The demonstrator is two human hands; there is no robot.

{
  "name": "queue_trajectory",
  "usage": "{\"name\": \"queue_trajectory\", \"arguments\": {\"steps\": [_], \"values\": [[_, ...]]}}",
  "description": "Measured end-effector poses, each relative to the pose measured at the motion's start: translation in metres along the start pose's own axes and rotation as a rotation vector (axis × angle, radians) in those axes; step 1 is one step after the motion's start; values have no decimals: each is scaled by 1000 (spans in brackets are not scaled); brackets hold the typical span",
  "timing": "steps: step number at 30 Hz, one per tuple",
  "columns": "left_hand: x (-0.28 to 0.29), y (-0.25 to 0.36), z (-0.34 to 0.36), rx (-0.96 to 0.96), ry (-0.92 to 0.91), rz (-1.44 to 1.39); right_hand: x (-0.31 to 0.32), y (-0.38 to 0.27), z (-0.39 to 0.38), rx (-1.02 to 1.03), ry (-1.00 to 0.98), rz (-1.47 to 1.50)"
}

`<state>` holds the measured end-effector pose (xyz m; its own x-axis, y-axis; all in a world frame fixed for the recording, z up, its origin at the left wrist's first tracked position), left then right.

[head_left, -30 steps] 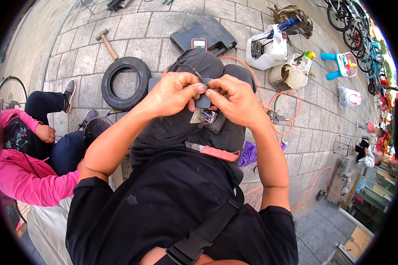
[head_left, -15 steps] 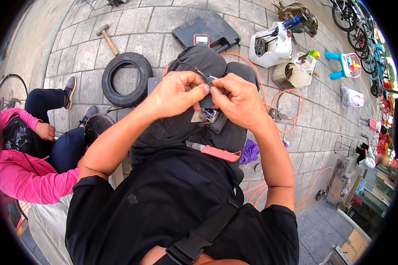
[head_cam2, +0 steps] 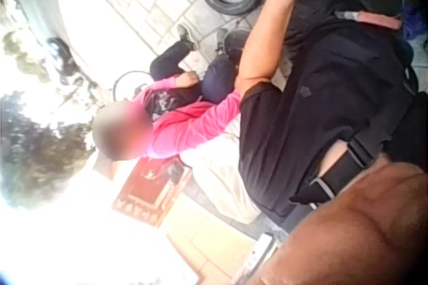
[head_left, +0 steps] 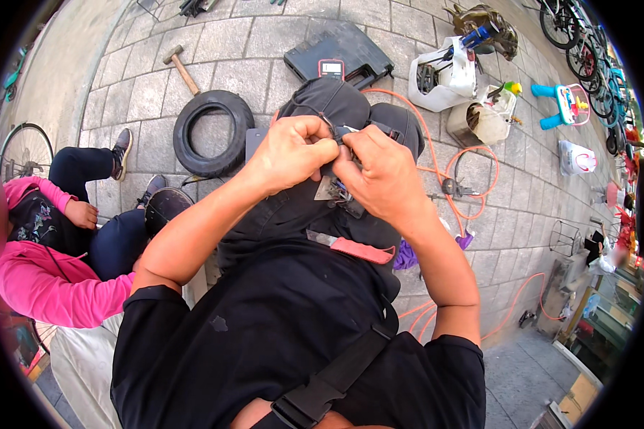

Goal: The person works on a small electronic device held on their lap, using a screwdriver to adjust components and a multimeter to test connections. They repeatedly insert and remove a small black rectangular object while manipulating wires and screws.

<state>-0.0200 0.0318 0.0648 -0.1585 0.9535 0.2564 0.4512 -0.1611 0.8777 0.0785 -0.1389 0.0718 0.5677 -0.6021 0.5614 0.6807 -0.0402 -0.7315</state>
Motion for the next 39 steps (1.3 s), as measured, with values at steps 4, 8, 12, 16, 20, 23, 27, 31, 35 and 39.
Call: {"name": "queue_trajectory", "arguments": {"steps": [4, 8, 12, 16, 20, 23, 27, 31, 35, 39], "values": [[2, 3, -1, 35, 22, 40, -9, 1, -3, 54, 47, -31], [0, 0, 3, 60, 15, 12, -15, -1, -6, 62, 103, -82], [-1, 2, 2, 80, 28, -14, -20, -2, -8, -42, 167, 26], [-1, 6, -1, 77, 26, 18, -19, 2, -13, -243, 207, 267], [-4, -4, 1, 5, 44, 99, -15, 4, -15, -273, 187, 333], [-4, -8, 0, -25, 45, 142, -16, 7, -17, -268, 195, 362], [-3, -13, -3, -63, 30, 141, -16, 7, -18, -262, 184, 375], [-2, -14, -3, -68, 22, 157, -13, 8, -18, -213, 174, 368], [-3, -8, -4, -35, 6, 108, -3, 9, -13, -164, 89, 273], [-4, 3, -5, 22, 29, 116, -4, 11, -13, -70, 71, 135]]}}
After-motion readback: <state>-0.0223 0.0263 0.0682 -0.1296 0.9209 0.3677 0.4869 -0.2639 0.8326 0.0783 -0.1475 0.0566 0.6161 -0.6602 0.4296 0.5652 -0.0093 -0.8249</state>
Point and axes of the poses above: each hand's wrist, its own z-axis towards the middle knuckle, its own x-axis out of the back of the hand, y = z × x, the point moved 1 cm from there along z, towards the middle knuckle, and after that the axes turned 13 degrees about z, right-handed, at the moved point
